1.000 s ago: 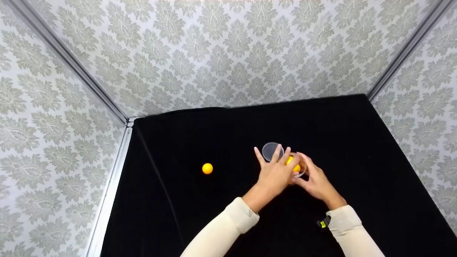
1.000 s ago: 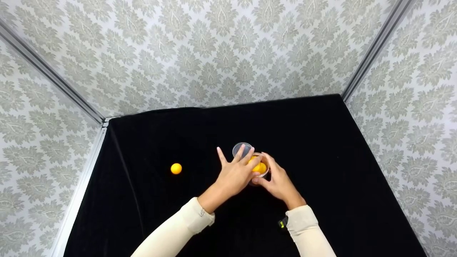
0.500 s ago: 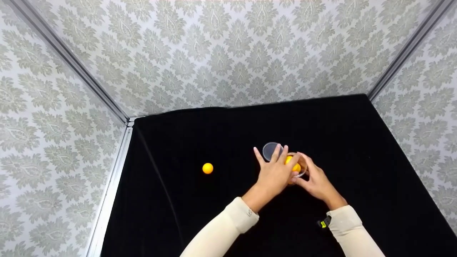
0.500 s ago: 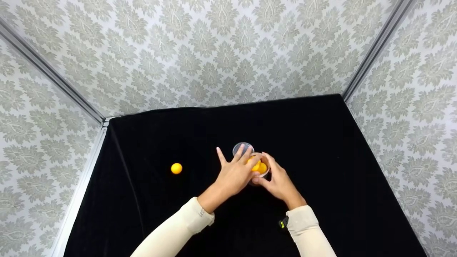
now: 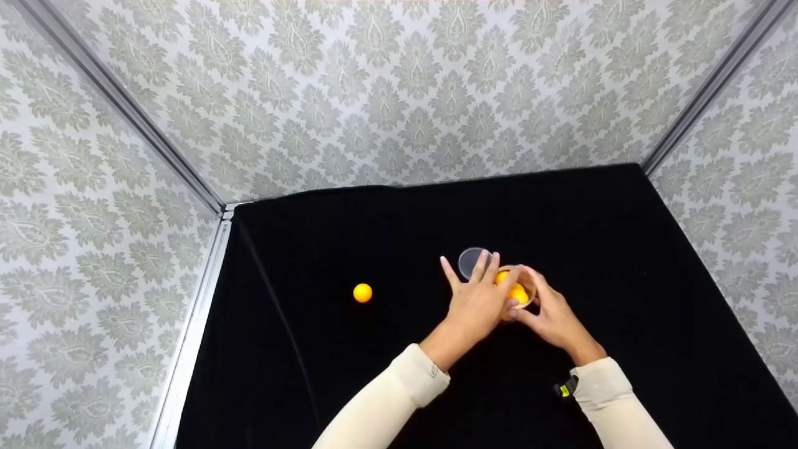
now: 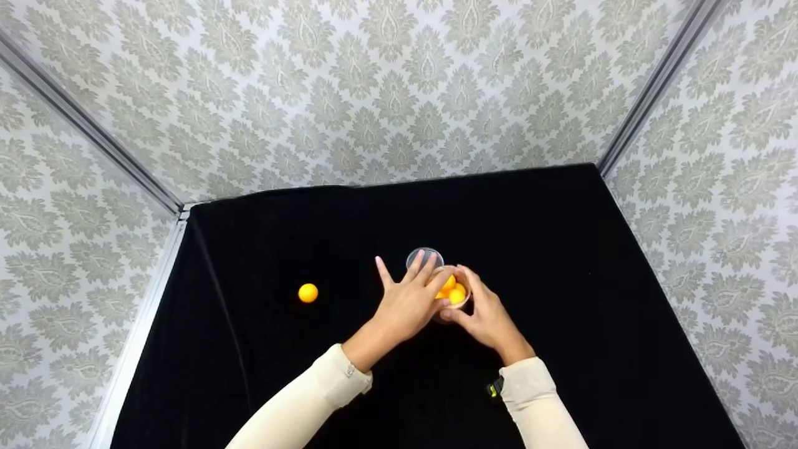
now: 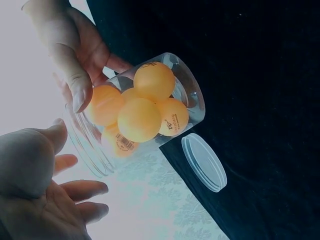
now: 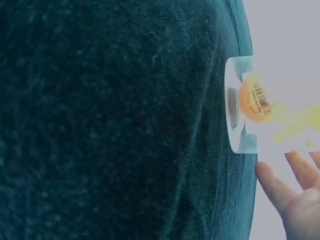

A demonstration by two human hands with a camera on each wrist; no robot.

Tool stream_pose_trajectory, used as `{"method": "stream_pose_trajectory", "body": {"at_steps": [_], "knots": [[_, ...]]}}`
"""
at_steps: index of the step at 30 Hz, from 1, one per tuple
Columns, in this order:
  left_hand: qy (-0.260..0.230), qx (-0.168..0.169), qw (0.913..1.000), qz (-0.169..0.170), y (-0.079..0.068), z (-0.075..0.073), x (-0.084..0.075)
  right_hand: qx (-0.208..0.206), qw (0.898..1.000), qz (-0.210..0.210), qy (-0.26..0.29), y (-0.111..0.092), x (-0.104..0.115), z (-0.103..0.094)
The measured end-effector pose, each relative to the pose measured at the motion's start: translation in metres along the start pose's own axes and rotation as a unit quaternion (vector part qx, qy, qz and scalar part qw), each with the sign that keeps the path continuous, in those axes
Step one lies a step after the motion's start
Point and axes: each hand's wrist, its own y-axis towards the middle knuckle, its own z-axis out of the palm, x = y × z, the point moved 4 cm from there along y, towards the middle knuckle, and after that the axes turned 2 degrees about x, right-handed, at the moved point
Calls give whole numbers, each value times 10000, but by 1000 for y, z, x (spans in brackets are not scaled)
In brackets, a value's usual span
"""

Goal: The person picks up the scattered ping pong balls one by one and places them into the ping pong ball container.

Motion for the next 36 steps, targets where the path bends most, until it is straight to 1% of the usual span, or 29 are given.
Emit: {"method": "stream_pose_trajectory", "body": {"at_steps": [5,8,10,16,19,24,28,32,36], "knots": [[48,6,10000,-41,-3,0,6,-149,9999,-66,4,1,0,1],[94,-107,9999,-94,-5,-1,12,-178,9997,-123,70,2,3,2],[89,-175,9997,-151,-6,-2,16,-168,9997,-148,108,2,8,1],[95,-391,9986,-344,-11,-3,32,-94,9993,-206,312,0,36,-4],[69,-524,9977,-436,-14,-2,42,-75,9987,-217,452,-1,39,-5],[5,-615,9963,-594,-20,4,60,-104,9973,-296,660,-1,38,-5],[-29,-557,9953,-794,-24,13,76,-124,9970,-339,686,-1,37,-4],[-39,-533,9935,-1008,-29,21,93,-148,9970,-298,701,0,37,-4],[14,-685,9905,-1190,-35,29,109,-129,9975,-217,665,0,36,-3]]}}
